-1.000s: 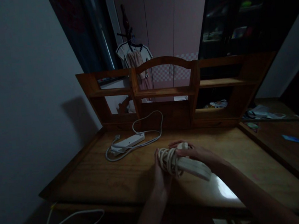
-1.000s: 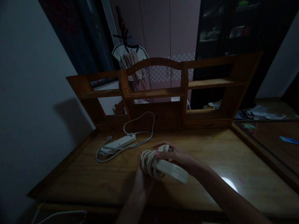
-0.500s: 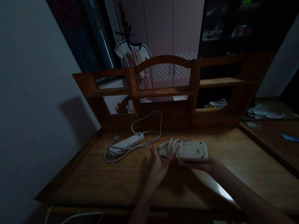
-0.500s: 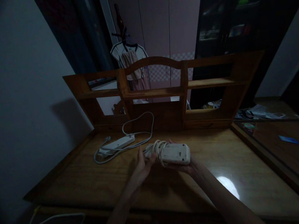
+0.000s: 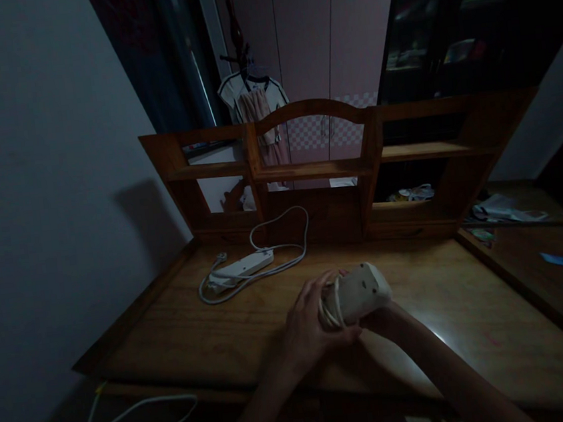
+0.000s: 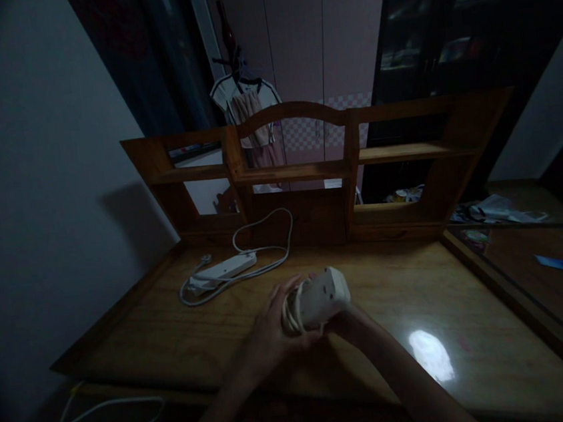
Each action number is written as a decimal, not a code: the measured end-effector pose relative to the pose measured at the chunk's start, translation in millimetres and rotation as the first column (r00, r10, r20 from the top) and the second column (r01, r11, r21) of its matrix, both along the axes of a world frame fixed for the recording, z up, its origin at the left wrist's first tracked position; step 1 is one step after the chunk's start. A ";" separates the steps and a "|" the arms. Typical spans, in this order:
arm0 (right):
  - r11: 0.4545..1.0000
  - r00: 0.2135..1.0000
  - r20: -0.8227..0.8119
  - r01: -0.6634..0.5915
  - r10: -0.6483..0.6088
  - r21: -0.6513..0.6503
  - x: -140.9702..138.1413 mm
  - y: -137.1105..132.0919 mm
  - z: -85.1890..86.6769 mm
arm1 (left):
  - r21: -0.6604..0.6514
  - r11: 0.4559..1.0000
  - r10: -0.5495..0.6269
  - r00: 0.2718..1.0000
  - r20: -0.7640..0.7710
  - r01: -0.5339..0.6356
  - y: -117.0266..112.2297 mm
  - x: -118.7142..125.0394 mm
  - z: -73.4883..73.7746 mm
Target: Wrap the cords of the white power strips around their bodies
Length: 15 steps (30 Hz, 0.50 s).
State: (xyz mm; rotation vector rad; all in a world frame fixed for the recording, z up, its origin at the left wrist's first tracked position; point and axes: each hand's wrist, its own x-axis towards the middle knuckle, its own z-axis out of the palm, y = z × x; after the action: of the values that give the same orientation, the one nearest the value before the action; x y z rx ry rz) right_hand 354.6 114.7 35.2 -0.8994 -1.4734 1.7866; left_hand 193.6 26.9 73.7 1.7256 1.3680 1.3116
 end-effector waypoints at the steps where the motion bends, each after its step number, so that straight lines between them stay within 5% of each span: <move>1: 0.999 1.000 0.005 -0.008 0.009 -0.043 -1.4 0.4 1.1 | 0.005 1.000 0.005 0.997 0.078 -0.005 0.8 2.1 -0.7; 6: 0.986 0.997 0.067 -0.012 0.024 -0.166 -3.9 3.3 23.1 | -0.118 0.993 0.033 0.865 0.501 0.030 12.5 9.0 -8.2; 10: 0.990 0.992 0.083 0.103 -0.095 -0.100 -3.1 3.9 36.9 | -0.282 0.948 0.143 0.595 0.791 0.148 17.6 12.3 -11.6; 15: 0.970 0.970 0.073 0.225 -0.232 0.094 -7.9 -1.1 35.2 | -0.371 0.889 0.272 0.341 0.900 0.270 16.3 16.6 -12.6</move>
State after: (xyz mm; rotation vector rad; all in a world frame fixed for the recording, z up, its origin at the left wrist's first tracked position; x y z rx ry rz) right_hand 346.7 113.6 70.4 -1.0651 -1.4228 1.5242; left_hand 210.2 43.2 61.1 0.3535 0.7969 1.4304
